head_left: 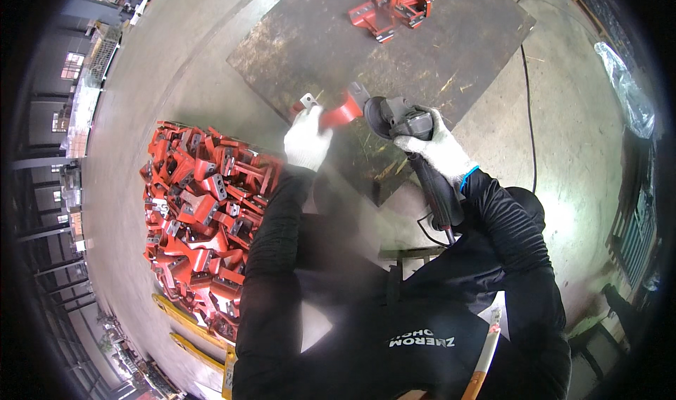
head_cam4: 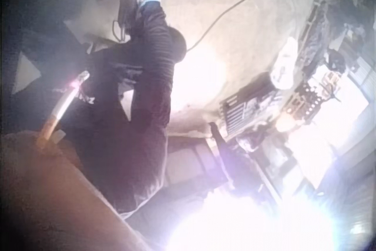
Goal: The person sits on the floor and uses an angle grinder to smooth the edges of red metal parts. They pick up each part from a large pile, grind it, and place it on a nearby metal sheet.
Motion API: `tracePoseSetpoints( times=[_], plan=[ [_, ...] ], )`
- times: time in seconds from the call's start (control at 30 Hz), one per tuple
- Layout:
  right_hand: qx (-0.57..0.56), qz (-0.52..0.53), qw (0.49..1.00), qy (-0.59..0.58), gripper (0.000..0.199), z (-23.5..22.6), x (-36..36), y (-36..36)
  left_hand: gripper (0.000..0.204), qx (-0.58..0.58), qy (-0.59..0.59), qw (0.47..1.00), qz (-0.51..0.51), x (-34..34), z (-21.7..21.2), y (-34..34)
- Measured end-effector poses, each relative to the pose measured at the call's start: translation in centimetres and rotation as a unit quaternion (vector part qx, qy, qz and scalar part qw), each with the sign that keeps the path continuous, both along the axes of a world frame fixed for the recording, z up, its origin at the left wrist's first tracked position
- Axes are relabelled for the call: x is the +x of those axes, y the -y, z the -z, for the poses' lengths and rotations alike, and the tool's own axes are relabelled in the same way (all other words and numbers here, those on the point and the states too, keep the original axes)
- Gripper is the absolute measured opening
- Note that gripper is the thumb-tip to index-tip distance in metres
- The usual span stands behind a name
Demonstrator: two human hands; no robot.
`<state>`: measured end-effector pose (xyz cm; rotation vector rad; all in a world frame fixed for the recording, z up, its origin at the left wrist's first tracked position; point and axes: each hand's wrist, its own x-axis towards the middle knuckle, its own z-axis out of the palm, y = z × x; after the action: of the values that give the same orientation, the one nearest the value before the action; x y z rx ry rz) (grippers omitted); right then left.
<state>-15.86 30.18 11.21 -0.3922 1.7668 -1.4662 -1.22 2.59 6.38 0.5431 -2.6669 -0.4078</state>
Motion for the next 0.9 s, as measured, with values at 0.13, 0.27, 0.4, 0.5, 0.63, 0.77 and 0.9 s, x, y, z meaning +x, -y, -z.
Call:
tracePoseSetpoints(
  times=[0.13,0.27,0.4,0.5,0.63,0.77,0.9],
  plan=[
    [-0.031,0.032,0.998,0.040,0.087,-0.1,0.3,0.4,0.046,0.000,0.010,1.000,0.012,0.0,-0.6,-0.6],
    [-0.041,0.041,0.996,0.067,0.087,-0.6,0.1,0.4,0.045,0.010,0.030,0.999,0.016,-0.1,-0.6,-1.2],
    [-0.046,0.038,0.997,0.046,0.088,0.3,0.1,0.4,0.047,0.013,0.051,0.998,0.022,0.1,-0.6,-1.2],
    [-0.029,0.029,0.999,0.022,0.089,0.6,0.0,0.1,0.047,0.003,0.042,0.999,0.015,-0.1,-0.5,-1.2],
    [-0.036,0.027,0.998,0.039,0.089,0.1,0.2,0.4,0.047,0.005,0.051,0.999,0.015,0.2,-0.8,-1.2],
    [-0.044,0.043,0.996,0.070,0.086,-1.2,0.1,0.5,0.047,0.018,0.065,0.997,0.030,-0.1,-0.8,-1.7],
    [-0.049,0.020,0.998,0.027,0.088,0.9,-0.2,0.1,0.045,0.006,0.053,0.998,0.014,-0.2,-0.5,-1.5]
  ],
)
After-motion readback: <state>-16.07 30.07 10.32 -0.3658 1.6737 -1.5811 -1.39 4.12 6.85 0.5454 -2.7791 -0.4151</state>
